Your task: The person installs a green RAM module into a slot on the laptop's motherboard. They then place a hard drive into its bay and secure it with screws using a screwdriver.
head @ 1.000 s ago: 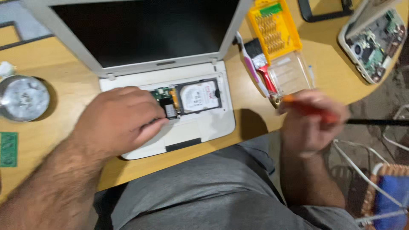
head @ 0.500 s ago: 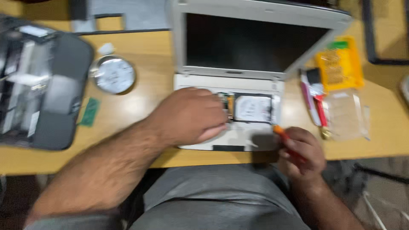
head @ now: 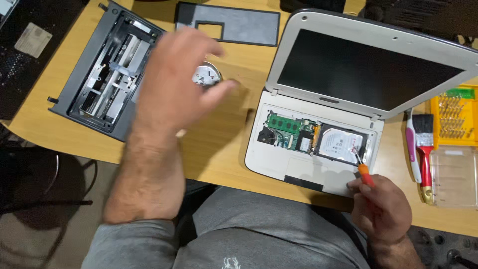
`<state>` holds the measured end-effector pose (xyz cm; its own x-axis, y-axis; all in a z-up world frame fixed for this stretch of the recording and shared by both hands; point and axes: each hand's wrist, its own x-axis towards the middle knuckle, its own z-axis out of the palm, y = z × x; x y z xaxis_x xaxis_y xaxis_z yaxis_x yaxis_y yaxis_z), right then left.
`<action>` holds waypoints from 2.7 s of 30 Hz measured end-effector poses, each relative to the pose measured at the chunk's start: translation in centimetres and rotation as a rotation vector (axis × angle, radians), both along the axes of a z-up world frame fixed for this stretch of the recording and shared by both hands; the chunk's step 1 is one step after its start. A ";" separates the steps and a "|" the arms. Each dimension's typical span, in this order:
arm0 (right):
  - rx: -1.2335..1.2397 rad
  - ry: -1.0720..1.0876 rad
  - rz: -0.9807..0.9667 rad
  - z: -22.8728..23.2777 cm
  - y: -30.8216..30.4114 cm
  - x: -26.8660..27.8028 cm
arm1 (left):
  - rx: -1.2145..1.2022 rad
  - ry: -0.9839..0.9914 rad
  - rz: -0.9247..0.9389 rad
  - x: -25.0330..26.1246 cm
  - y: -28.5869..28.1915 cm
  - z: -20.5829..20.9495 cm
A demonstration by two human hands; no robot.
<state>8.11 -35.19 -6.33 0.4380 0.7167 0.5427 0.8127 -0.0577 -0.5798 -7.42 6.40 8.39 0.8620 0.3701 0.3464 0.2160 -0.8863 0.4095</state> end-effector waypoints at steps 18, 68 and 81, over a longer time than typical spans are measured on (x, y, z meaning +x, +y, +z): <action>0.073 0.153 0.034 0.6 0.3 -0.6 | 0.105 0.507 0.310 -0.2 2.6 -4.6; -0.121 0.144 0.522 5.2 10.6 7.1 | 0.041 0.197 -0.012 -1.9 5.7 -8.0; -0.181 0.127 0.565 5.1 10.0 7.9 | 0.168 0.266 -0.085 -1.4 4.1 -9.1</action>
